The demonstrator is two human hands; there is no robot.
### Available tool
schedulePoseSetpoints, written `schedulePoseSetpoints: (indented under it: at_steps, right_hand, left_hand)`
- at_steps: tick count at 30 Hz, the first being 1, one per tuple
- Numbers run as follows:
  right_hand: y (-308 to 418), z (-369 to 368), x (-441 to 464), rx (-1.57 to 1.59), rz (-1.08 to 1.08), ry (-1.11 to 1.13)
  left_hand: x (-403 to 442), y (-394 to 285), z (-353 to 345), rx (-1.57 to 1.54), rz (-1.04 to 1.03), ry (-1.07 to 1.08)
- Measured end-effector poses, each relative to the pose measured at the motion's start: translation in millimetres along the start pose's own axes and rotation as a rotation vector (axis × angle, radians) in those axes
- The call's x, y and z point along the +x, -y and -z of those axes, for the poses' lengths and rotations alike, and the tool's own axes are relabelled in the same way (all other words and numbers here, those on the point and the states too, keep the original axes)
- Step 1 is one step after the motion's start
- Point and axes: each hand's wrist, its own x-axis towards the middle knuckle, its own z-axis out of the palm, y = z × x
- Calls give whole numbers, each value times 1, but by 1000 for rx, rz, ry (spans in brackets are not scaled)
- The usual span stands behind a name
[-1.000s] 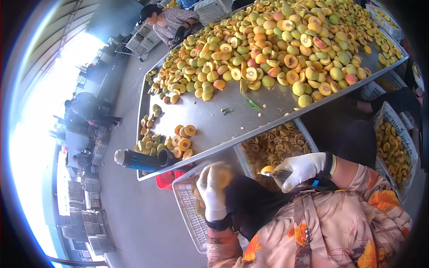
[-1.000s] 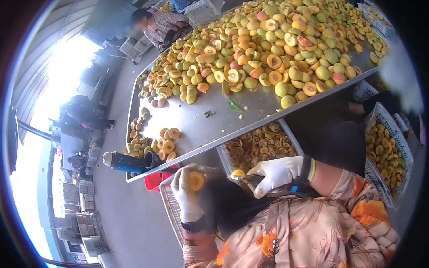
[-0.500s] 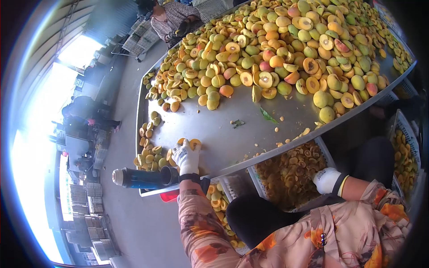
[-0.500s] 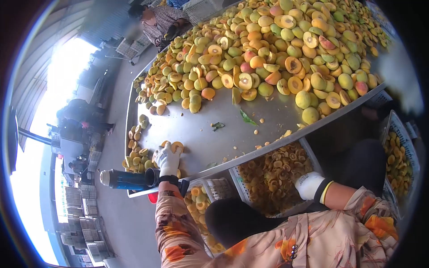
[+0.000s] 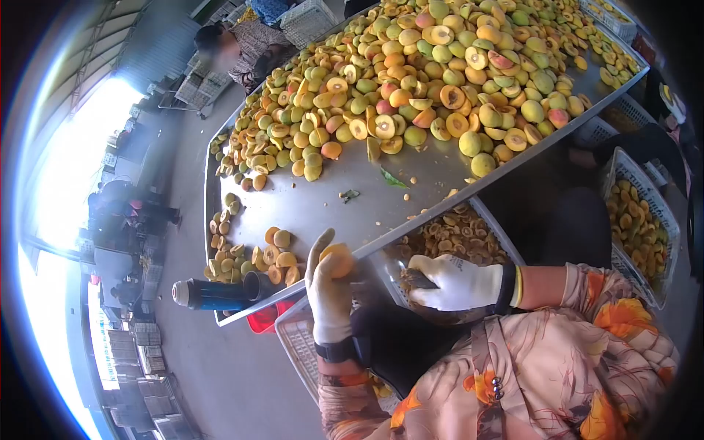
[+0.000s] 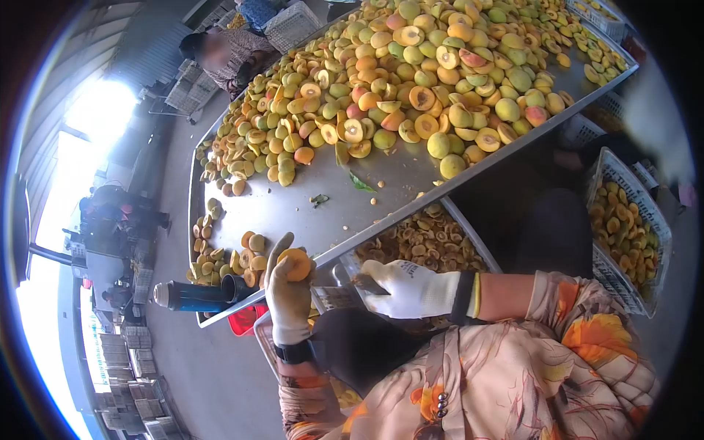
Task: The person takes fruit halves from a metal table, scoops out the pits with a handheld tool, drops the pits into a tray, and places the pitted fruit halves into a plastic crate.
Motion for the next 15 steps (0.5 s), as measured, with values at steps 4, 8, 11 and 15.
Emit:
schedulePoseSetpoints:
  at_steps: [4, 8, 11, 15]
  right_hand:
    - [-10, -24, -10, -77, 176, -65]
    - [2, -21, -36, -204, 210, -210]
    - [5, -25, -49, -178, 169, -231]
    - [12, -22, -53, -69, 322, -177]
  left_hand:
    - [-56, 5, -63, 276, -313, 7]
    - [-90, -8, -110, -376, -85, -82]
    - [-104, -8, -126, -262, -189, -174]
    - [-113, -16, -131, -167, -293, -198]
